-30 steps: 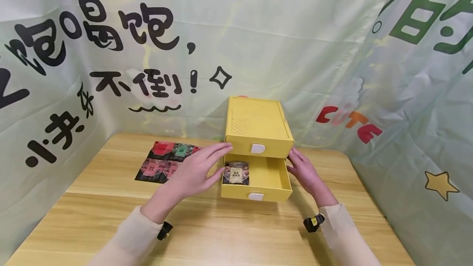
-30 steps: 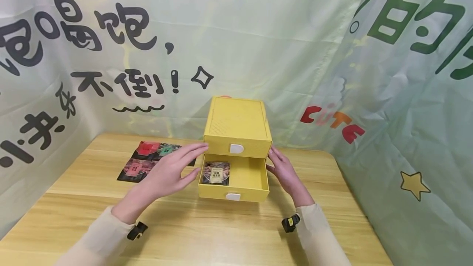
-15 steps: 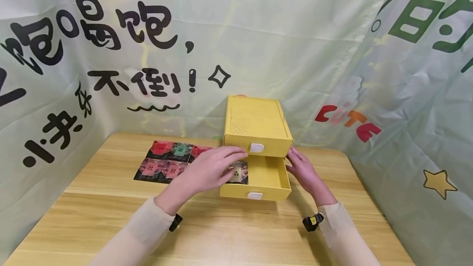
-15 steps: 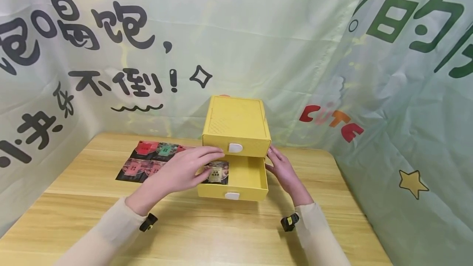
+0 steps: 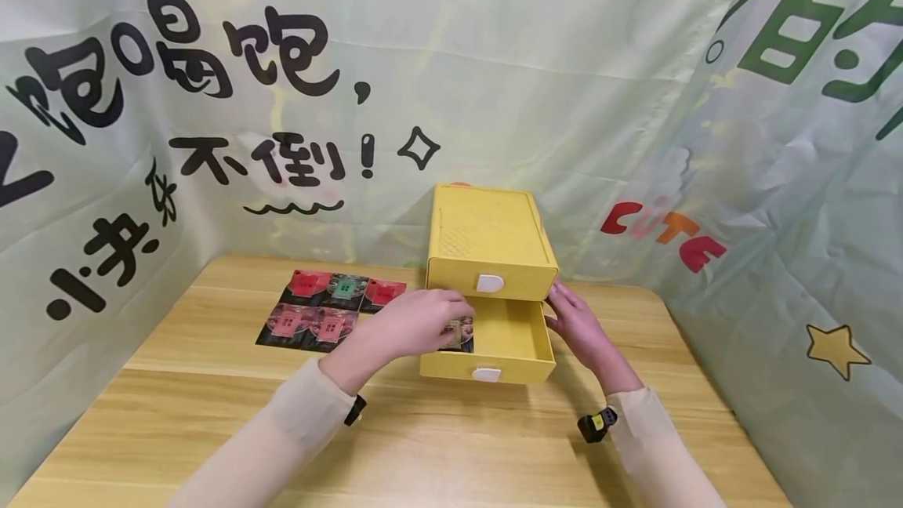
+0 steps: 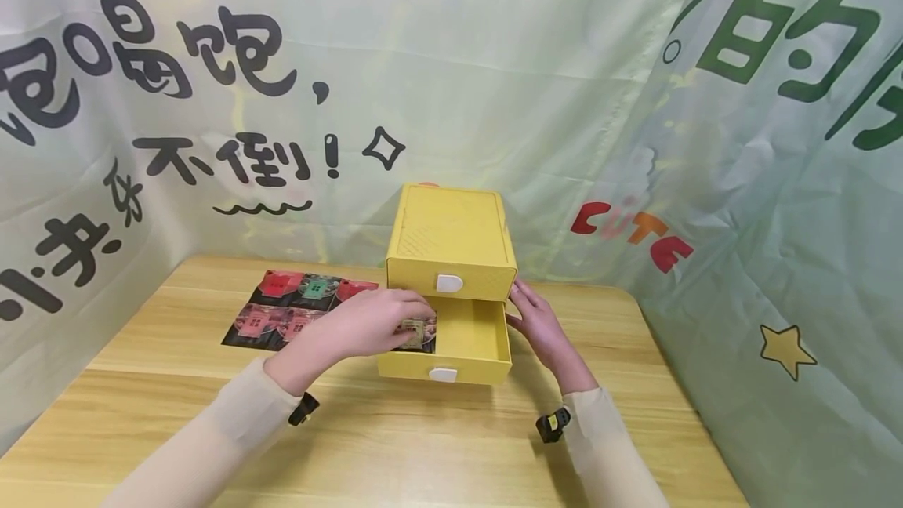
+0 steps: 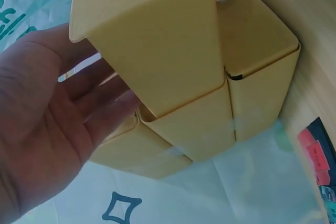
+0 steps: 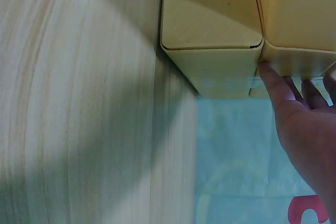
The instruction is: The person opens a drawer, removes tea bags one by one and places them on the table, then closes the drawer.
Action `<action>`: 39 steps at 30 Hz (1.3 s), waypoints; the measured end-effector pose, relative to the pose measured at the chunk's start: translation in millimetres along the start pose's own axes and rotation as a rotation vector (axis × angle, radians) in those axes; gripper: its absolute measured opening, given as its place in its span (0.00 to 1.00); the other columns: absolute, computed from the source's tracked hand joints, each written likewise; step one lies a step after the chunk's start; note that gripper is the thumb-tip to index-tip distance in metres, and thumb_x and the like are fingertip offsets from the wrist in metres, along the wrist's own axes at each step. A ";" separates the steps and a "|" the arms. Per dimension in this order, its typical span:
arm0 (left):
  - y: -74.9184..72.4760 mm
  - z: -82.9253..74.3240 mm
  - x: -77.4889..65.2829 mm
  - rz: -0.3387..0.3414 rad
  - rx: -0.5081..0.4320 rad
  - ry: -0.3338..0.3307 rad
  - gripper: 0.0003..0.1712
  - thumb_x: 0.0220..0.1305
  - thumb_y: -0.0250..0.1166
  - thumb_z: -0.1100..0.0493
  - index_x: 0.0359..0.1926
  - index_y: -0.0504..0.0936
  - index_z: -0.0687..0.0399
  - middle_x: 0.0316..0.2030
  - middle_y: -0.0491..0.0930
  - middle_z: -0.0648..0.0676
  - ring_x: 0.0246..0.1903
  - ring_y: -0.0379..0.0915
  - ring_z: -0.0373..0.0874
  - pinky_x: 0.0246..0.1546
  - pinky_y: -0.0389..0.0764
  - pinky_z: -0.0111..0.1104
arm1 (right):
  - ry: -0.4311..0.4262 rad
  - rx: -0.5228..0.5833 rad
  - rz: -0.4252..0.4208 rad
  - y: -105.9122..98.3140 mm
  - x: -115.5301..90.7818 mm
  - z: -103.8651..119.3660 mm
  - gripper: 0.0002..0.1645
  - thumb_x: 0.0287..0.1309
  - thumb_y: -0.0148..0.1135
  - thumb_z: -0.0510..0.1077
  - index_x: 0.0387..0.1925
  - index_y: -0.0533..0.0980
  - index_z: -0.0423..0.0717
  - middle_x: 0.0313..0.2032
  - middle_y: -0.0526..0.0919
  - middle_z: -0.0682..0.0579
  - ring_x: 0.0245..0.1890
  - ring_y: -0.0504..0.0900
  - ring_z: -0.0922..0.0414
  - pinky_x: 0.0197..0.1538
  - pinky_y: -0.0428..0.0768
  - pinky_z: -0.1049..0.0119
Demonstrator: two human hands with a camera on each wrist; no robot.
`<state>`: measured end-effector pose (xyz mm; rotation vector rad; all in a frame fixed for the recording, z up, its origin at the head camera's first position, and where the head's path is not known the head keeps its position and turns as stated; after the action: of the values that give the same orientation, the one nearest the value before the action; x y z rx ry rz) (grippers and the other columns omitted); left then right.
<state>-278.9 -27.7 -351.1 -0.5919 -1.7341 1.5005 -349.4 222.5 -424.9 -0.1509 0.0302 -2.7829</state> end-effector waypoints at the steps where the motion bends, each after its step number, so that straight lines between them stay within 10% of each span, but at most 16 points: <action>1: 1.3 0.3 1.6 0.022 -0.008 -0.009 0.16 0.56 0.62 0.56 0.47 0.79 0.47 0.43 0.79 0.47 0.40 0.71 0.36 0.37 0.78 0.33 | -0.002 0.001 -0.001 -0.2 0.2 -0.2 0.34 0.67 0.39 0.56 0.69 0.48 0.49 0.69 0.46 0.50 0.64 0.50 0.57 0.63 0.58 0.45; 17: 16.8 1.6 17.4 0.224 -0.064 -0.129 0.20 0.48 0.70 0.51 0.44 0.79 0.46 0.37 0.79 0.46 0.32 0.69 0.35 0.31 0.76 0.32 | 0.026 -0.017 0.015 8.4 -8.2 15.0 0.36 0.66 0.40 0.56 0.69 0.46 0.44 0.69 0.45 0.46 0.64 0.50 0.55 0.63 0.59 0.47; 39: 22.7 -0.9 28.2 0.281 -0.028 -0.160 0.13 0.47 0.69 0.48 0.31 0.79 0.48 0.20 0.72 0.44 0.22 0.67 0.37 0.23 0.73 0.31 | 0.035 -0.016 0.006 6.8 -7.6 16.7 0.37 0.66 0.41 0.57 0.69 0.46 0.45 0.69 0.45 0.47 0.64 0.50 0.56 0.63 0.59 0.47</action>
<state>-298.3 -1.2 -366.4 -0.7747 -1.8537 1.7609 -338.1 218.8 -409.4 -0.1055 0.0613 -2.7798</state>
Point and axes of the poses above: each hand's wrist, its own x-axis towards the middle knuckle, its own y-axis out of the palm, z = x × y, the point moved 4 cm from there along x, towards the middle knuckle
